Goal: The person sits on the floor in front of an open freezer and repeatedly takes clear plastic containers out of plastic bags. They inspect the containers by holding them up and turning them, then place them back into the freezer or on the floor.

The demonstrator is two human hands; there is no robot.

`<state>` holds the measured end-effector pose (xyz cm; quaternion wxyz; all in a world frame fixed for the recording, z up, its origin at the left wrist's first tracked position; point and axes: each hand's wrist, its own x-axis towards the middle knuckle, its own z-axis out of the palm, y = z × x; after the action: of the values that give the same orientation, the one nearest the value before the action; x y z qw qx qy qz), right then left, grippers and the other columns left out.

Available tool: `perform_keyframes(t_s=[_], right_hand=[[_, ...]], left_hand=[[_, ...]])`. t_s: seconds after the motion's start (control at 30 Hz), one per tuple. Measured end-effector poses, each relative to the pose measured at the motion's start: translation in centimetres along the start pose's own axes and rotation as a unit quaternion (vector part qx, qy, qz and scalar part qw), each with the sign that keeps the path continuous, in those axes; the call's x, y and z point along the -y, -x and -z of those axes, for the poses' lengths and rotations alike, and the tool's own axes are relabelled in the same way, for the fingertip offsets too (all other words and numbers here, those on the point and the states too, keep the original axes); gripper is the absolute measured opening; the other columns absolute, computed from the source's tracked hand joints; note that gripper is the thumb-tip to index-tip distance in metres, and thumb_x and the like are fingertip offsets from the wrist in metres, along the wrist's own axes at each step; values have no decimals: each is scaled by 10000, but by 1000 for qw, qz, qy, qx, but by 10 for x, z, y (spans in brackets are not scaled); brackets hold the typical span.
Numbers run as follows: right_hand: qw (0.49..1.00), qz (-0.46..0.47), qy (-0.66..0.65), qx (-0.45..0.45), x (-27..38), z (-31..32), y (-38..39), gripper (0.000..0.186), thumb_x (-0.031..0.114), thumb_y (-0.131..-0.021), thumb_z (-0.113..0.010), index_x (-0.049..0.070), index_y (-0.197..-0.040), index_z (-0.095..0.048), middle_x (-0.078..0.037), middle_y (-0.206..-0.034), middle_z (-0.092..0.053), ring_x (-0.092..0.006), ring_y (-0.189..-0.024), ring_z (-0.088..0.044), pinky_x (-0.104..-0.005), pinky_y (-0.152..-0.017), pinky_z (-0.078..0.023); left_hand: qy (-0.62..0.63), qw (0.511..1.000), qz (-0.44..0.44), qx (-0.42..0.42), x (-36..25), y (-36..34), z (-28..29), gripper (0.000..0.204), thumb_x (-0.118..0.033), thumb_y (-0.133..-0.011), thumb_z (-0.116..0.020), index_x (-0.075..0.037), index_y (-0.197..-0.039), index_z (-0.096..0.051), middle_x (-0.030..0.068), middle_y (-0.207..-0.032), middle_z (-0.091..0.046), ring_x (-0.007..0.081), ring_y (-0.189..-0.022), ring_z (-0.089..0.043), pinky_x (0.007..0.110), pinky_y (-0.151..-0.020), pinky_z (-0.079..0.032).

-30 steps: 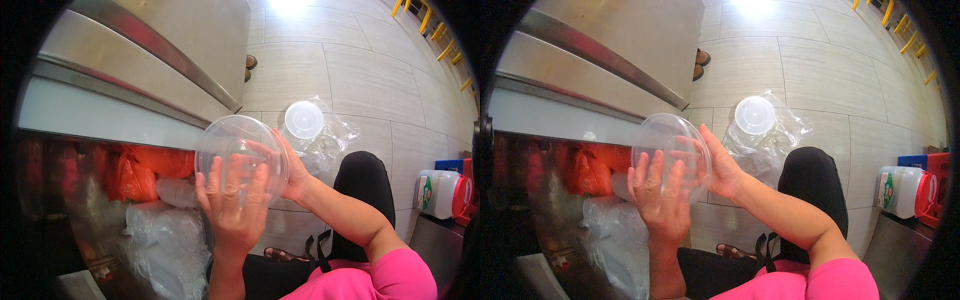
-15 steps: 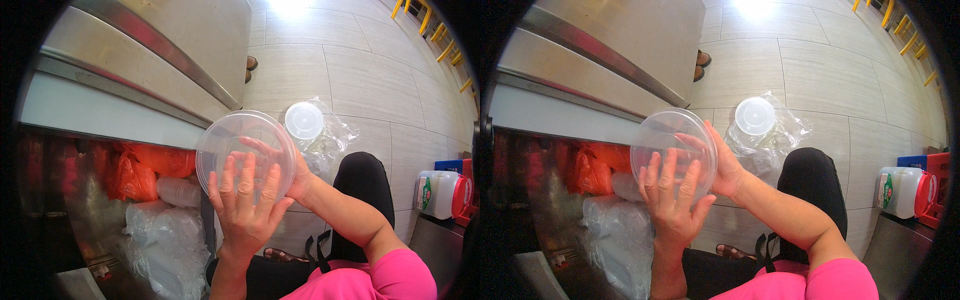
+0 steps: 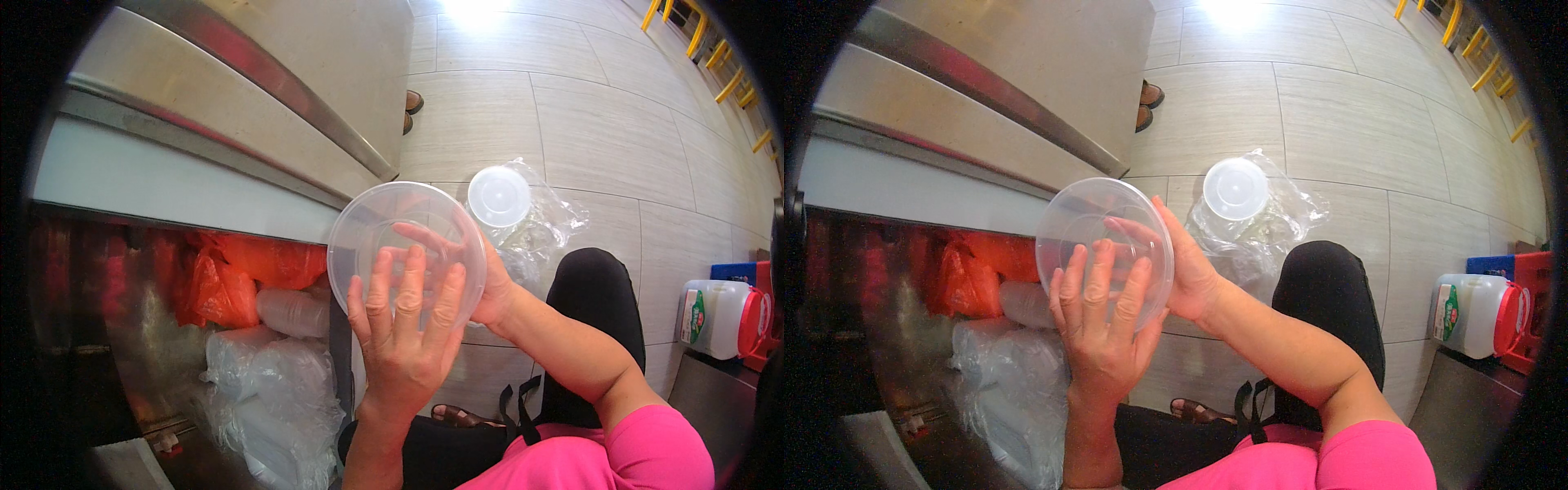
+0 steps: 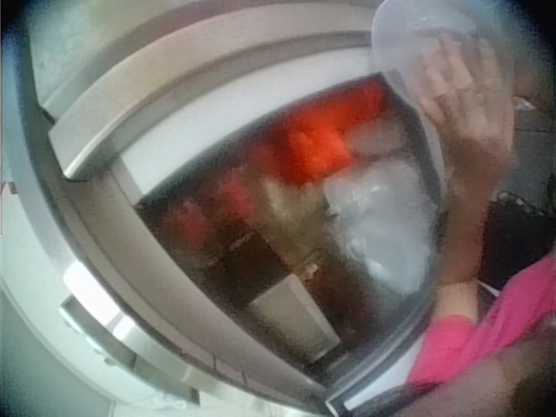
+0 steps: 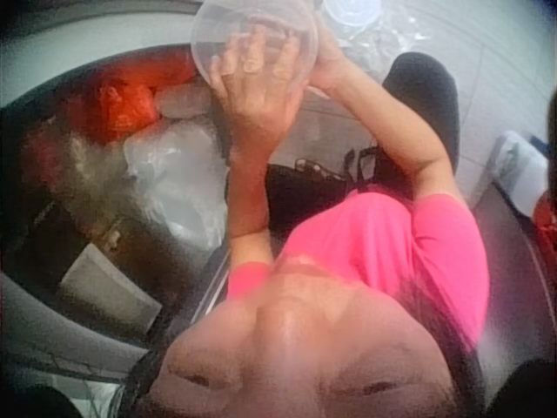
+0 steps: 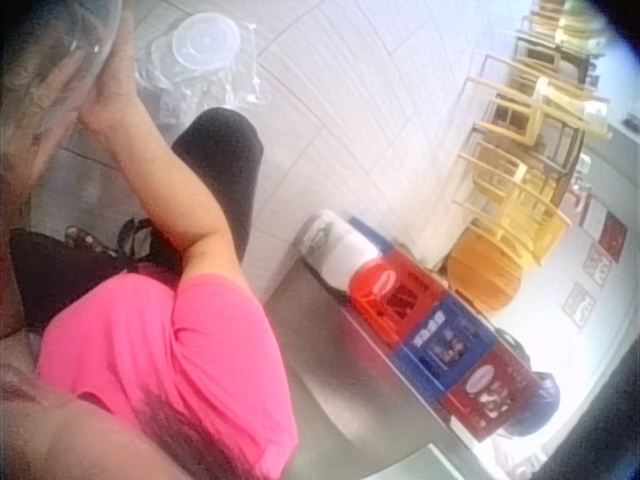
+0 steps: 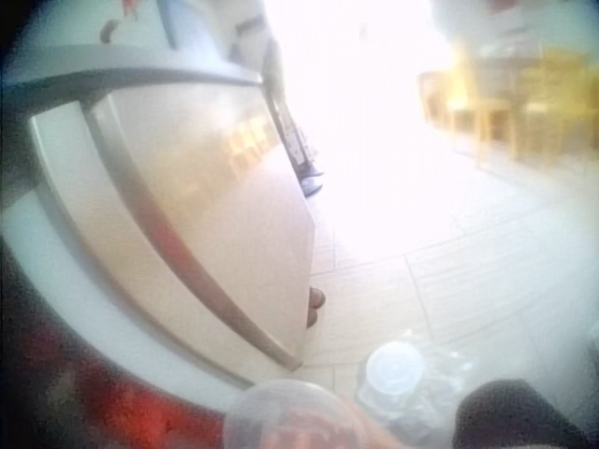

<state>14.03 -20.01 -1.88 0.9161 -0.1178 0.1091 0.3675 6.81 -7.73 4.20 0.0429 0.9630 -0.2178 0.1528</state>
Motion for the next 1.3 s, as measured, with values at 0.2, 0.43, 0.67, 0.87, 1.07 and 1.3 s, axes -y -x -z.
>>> perform_keyframes(t_s=[0.2, 0.43, 0.67, 0.87, 1.07, 1.3], right_hand=[[998, -29, -4, 54, 0, 10, -8, 729, 634, -964, -321, 108, -1467, -352, -177, -1458, -406, -330, -1300, -438, -510, -1044, -396], [1000, -5, -10, 10, -2, 13, -8, 774, 674, -947, -293, 103, -1466, -359, -185, -1448, -410, -354, -1295, -435, -505, -1076, -368], [999, -7, -4, 33, 2, 11, -11, 741, 669, -942, -327, 123, -1440, -386, -162, -1409, -429, -339, -1275, -444, -525, -1051, -388], [1000, -9, 20, 9, -1, 4, -3, 762, 670, -948, -289, 129, -1483, -334, -176, -1475, -379, -337, -1317, -417, -510, -1072, -384], [998, -5, 8, 60, -3, 14, -9, 755, 665, -952, -283, 135, -1489, -326, -179, -1481, -371, -360, -1315, -411, -536, -1059, -388], [998, -20, 2, 55, 2, 17, -10, 713, 646, -936, -392, 141, -1438, -410, -134, -1404, -449, -317, -1243, -463, -549, -1027, -384]], left_hand=[[33, 998, 43, -11, -1, -1, 0, 598, -486, -838, -668, -162, -1332, -571, 172, -1429, -457, 410, -1337, -383, 598, -1073, -236], [58, 998, 33, 21, -1, 1, -6, 675, -549, -844, -635, -145, -1374, -529, 196, -1455, -417, 414, -1328, -372, 607, -1058, -237], [38, 998, 45, 21, -7, 2, -8, 716, -527, -816, -671, -161, -1407, -499, 175, -1478, -390, 410, -1350, -340, 612, -1059, -229], [29, 998, 53, 11, -6, 0, -7, 818, -574, -754, -705, -173, -1427, -472, 174, -1478, -388, 410, -1364, -324, 624, -1086, -175], [34, 997, 53, 33, -10, 1, -3, 838, -575, -734, -721, -177, -1428, -469, 169, -1480, -384, 427, -1356, -329, 654, -1076, -182], [40, 998, 37, 21, -14, 4, -11, 870, -529, -718, -761, -175, -1445, -439, 194, -1505, -331, 456, -1365, -300, 676, -1075, -155]])
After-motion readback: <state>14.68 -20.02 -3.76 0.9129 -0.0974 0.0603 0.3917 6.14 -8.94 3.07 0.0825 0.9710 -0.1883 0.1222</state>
